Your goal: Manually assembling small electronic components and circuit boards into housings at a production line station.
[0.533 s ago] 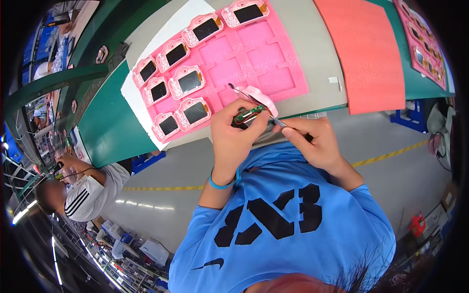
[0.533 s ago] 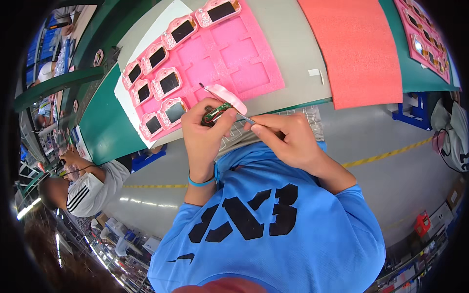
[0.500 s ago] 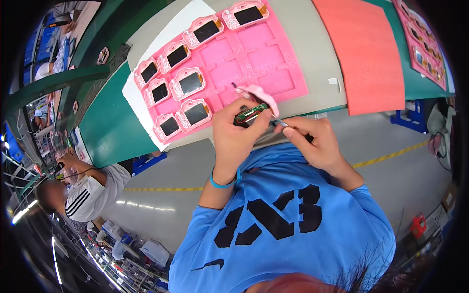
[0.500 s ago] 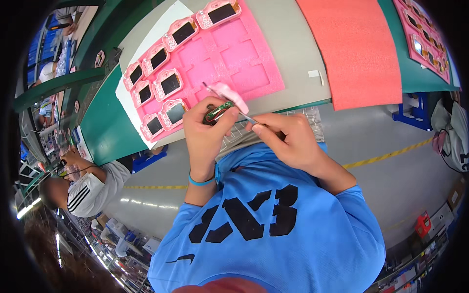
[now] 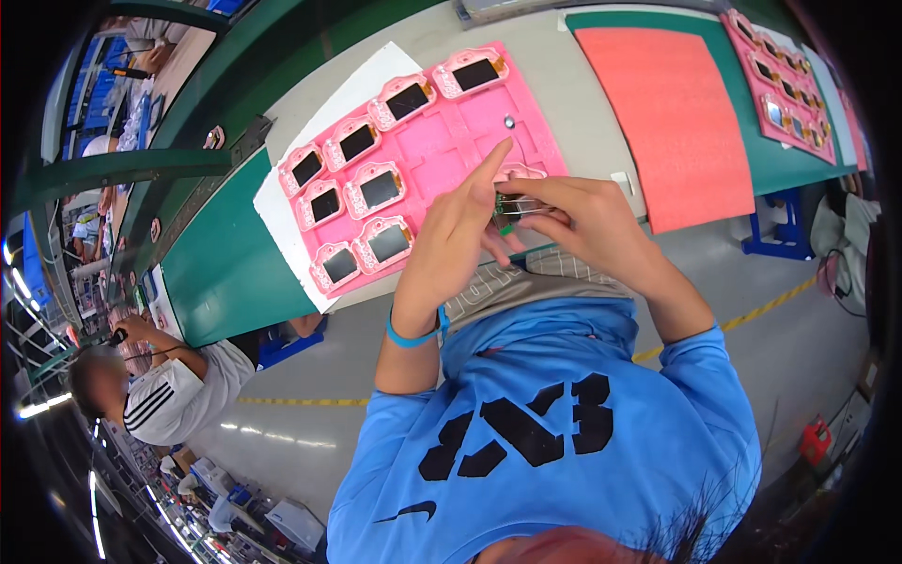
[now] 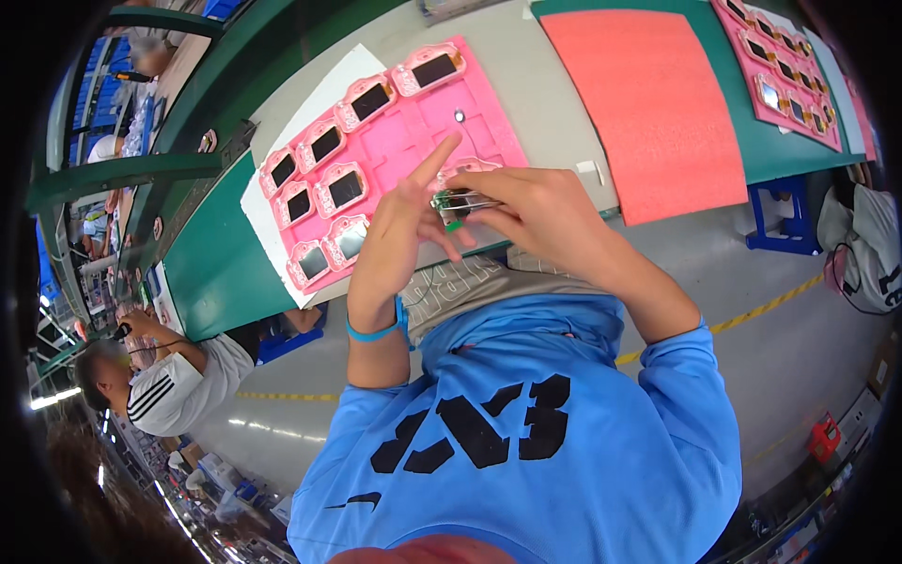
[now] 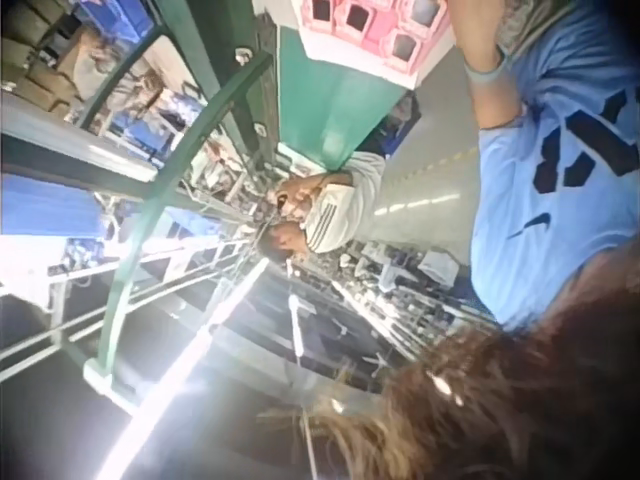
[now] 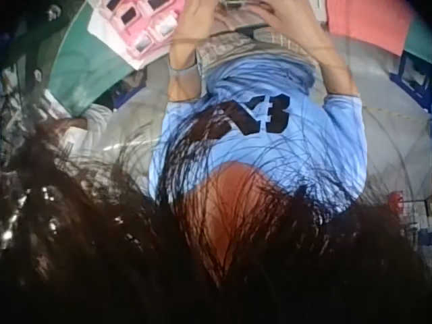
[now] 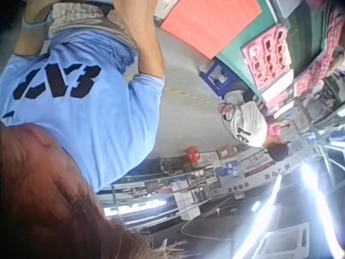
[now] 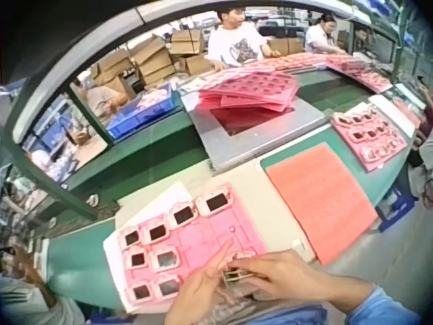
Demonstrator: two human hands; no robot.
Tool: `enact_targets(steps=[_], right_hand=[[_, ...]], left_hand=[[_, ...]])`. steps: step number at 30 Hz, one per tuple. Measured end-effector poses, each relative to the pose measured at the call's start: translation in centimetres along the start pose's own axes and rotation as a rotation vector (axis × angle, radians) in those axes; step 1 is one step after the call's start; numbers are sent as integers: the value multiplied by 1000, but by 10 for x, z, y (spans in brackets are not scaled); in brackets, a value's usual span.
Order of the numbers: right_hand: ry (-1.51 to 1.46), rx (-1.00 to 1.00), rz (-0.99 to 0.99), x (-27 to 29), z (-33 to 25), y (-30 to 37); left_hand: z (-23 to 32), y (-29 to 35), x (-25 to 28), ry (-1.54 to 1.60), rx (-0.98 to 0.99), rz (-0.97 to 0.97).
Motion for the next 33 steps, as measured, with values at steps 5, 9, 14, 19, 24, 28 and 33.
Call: enact_targets(steps=[5, 9, 14, 19, 24, 28, 33], right_hand=[[148, 2, 7, -3, 10, -12], [330, 38, 4, -11, 4, -19], [305, -97, -72, -13, -2, -24], [224, -125, -71, -14, 1, -23], [264, -125, -66, -14, 0, -24], [230, -124, -59, -16, 2, -25], [348, -27, -61, -12, 5, -26]], left_hand=[[1, 27, 21, -378, -71, 133], [20, 27, 9, -1051, -371, 298], [-1, 12, 15, -921, -270, 233], [-2, 15, 16, -908, -313, 240], [-3, 16, 13, -890, -319, 257], [-6, 18, 10, -912, -306, 276], [-4, 15, 10, -890, -324, 265]])
Point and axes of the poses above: each hand's wrist, its own y-axis away from the middle knuckle, its own x-axis out of the back of the hand, z = x × y, the point moved 8 cm from there along -y, towards the middle knuckle, and after that the axes turned 15 degrees about -z, right-handed, at the moved point
